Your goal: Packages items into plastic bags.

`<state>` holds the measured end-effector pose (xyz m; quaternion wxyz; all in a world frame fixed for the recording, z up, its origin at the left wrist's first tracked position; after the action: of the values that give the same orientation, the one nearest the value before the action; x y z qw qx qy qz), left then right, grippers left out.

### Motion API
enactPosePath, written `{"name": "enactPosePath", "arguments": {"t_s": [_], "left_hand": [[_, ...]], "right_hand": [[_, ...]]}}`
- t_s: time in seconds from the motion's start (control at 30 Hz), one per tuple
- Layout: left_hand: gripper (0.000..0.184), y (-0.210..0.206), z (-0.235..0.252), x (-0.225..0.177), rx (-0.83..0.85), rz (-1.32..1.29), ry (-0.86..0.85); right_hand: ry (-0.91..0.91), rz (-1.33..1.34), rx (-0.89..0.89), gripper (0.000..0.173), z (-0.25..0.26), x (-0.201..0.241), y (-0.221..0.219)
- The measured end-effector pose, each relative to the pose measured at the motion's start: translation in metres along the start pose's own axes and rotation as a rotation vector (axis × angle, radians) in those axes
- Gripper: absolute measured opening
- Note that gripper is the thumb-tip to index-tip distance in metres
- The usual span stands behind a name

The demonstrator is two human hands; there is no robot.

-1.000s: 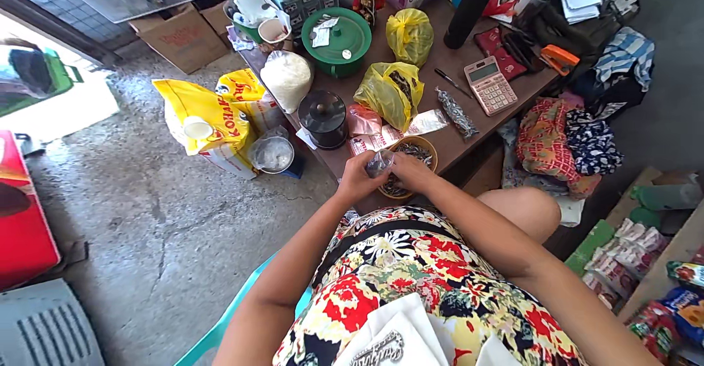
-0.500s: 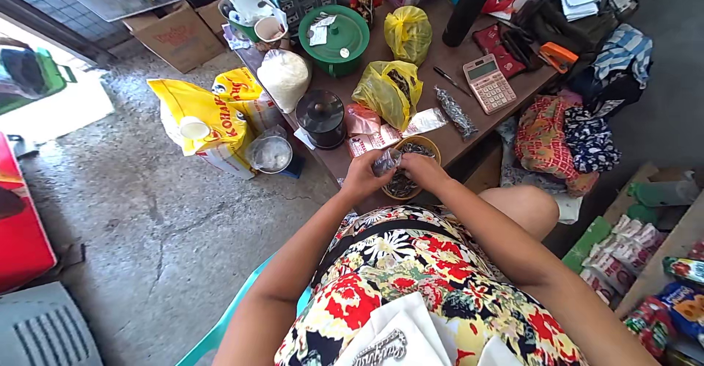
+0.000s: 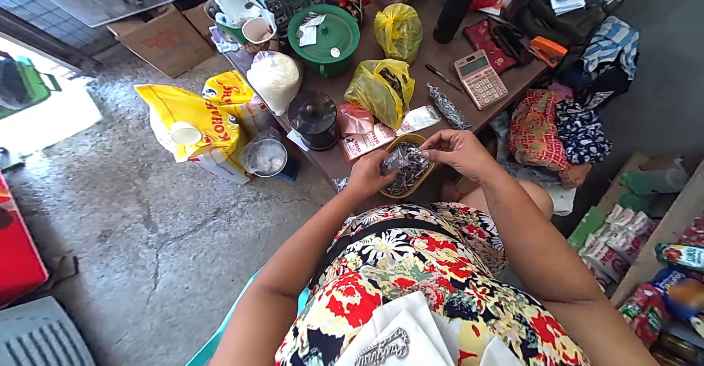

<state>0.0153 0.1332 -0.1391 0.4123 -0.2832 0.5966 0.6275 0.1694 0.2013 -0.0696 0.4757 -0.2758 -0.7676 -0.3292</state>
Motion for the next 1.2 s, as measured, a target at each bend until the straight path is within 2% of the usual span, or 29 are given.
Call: {"name": "enactPosePath", "arguments": {"t_s": [0.17, 0.37, 0.47, 0.63, 0.73, 0.83, 0.93, 1.2], "left_hand": [[0.028, -0.003, -0.001, -0.001, -0.005, 0.008, -0.026], [0.027, 0.000, -0.004, 0.001, -0.028, 0.012, -0.038], [0.026, 0.001, -0.003, -0.001, -0.031, 0.003, -0.046], [0.024, 0.007, -0.007, -0.006, -0.067, 0.007, -0.088], [0.023, 0.006, -0.008, -0.007, -0.077, 0.042, -0.110], [0.024, 0.003, -0.007, -0.007, -0.065, 0.014, -0.103], [0.023, 0.002, -0.006, -0.008, -0.050, -0.001, -0.090], [0.024, 0.004, -0.006, -0.006, -0.066, 0.008, -0.098]], "right_hand": [[-0.071, 0.006, 0.144, 0.013, 0.004, 0.004, -0.016], [-0.013, 0.128, 0.151, 0.013, 0.004, 0.019, -0.013], [-0.038, 0.177, 0.145, 0.014, 0.006, 0.010, -0.017], [-0.104, 0.112, 0.124, 0.013, 0.012, -0.012, -0.024], [-0.180, 0.053, 0.192, 0.012, 0.013, -0.009, -0.030], [-0.164, -0.076, 0.218, 0.014, 0.015, -0.002, -0.034], [-0.122, -0.130, 0.192, 0.017, 0.017, 0.010, -0.035], [-0.050, -0.071, 0.030, 0.017, 0.017, 0.017, -0.032]]}}
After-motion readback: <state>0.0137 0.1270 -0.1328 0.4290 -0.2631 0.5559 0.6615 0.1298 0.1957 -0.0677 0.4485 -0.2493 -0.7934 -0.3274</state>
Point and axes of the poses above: each hand's wrist, its own z-axis towards the middle knuckle, its own y-axis out of the back of the hand, x = y × z, the point moved 10 cm from there along z, towards the middle knuckle, and after that the axes turned 4 degrees about -y, right-handed, at the moved point
